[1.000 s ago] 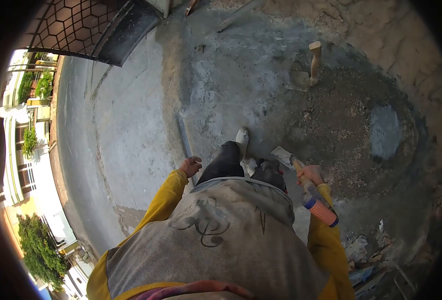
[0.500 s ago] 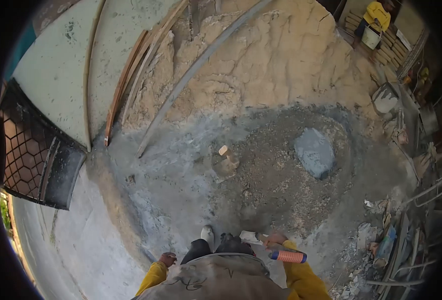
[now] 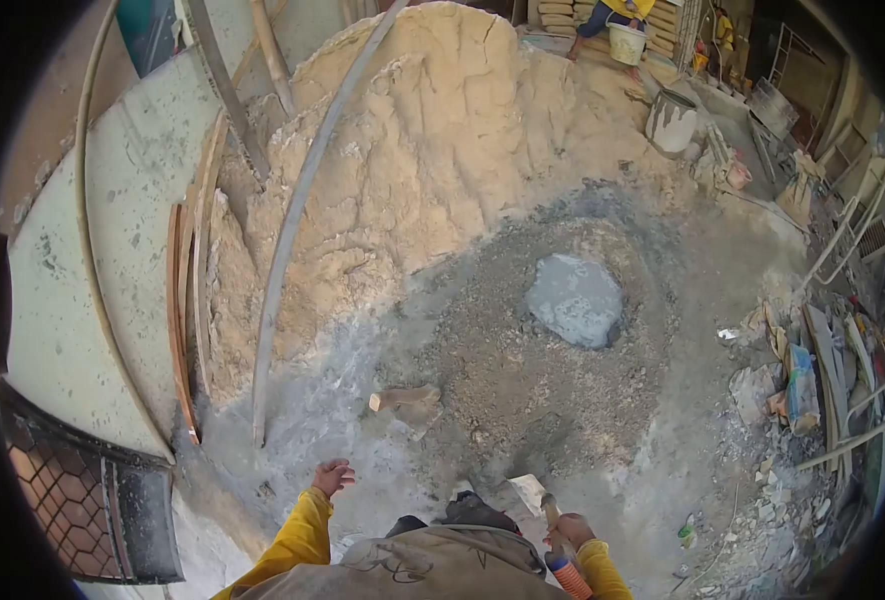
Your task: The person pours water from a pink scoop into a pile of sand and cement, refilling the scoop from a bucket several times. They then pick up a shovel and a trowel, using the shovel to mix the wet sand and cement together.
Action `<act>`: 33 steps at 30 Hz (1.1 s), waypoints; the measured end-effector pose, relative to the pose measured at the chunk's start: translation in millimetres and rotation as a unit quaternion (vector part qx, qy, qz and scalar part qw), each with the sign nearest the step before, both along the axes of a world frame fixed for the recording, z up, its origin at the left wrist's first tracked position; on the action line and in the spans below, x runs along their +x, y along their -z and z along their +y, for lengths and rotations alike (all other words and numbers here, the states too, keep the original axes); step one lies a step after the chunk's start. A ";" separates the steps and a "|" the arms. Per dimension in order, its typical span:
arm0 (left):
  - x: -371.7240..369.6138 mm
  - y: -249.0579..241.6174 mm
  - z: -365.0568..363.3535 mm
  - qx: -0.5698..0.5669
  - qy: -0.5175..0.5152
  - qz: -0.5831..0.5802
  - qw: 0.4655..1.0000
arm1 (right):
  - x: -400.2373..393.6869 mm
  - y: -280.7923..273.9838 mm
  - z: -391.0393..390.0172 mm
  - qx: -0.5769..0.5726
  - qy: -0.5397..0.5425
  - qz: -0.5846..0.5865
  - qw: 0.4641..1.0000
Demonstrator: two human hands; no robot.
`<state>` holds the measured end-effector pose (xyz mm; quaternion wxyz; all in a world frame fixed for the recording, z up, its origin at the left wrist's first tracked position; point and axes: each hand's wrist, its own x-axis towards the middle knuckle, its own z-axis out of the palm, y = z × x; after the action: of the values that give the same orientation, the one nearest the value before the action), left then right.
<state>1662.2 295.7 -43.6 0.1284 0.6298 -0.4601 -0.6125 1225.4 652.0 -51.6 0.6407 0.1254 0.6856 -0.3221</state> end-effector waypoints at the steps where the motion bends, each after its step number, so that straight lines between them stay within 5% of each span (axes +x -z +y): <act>1: -19.5 -14.8 -17.3 -0.006 0.017 -0.003 1.000 | 0.3 -0.7 -2.2 -0.009 0.003 0.021 1.000; 6: -93.4 -42.8 -98.0 -0.011 -0.013 0.032 0.999 | -0.9 17.3 8.9 -0.045 0.026 0.054 0.997; 14: -135.9 -13.4 -167.5 0.121 0.054 -0.052 0.990 | 10.0 50.4 33.4 -0.030 0.188 0.009 0.982; 16: -140.0 -5.7 -164.3 0.130 0.060 -0.054 0.988 | 14.8 117.0 61.4 -0.167 -0.158 0.222 0.947; 17: -142.8 -2.3 -165.0 0.134 0.058 -0.050 0.988 | 19.9 114.0 58.8 -0.164 -0.151 0.224 0.949; 21: -146.9 15.8 -172.2 0.237 0.108 -0.046 0.964 | 22.5 54.2 16.0 -0.034 0.076 0.082 0.993; 23: -141.9 35.2 -185.3 0.346 0.163 0.106 0.918 | 26.4 29.2 6.9 -0.018 0.180 0.039 0.983; 25: -148.4 31.8 -186.9 0.357 0.115 0.083 0.923 | 29.0 17.7 10.9 -0.181 -0.067 0.245 0.950; 26: -147.8 33.1 -188.1 0.377 0.092 0.091 0.917 | 29.8 -17.2 -4.5 -0.149 -0.214 0.319 0.911; 27: -146.8 34.0 -188.2 0.397 0.068 0.098 0.910 | 33.0 -12.6 -6.0 -0.148 -0.212 0.316 0.913; 29: -146.8 36.9 -188.9 0.421 0.044 0.094 0.901 | 30.2 16.3 -10.4 0.027 0.108 0.122 0.986; 30: -148.8 38.4 -189.8 0.445 0.020 0.093 0.891 | 33.9 19.4 -8.8 -0.106 -0.134 0.278 0.945; 31: -152.8 40.7 -191.0 0.446 0.021 0.091 0.890 | 33.7 23.0 -8.1 -0.104 -0.133 0.276 0.946; 33: -157.0 44.7 -188.8 0.454 0.041 0.067 0.887 | 36.0 11.1 -8.1 0.021 0.231 0.049 0.971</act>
<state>1505.2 106.9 -88.2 -0.1665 0.5572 -0.1474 -0.8001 1261.3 643.8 -62.8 0.5112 0.2782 0.6755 -0.4527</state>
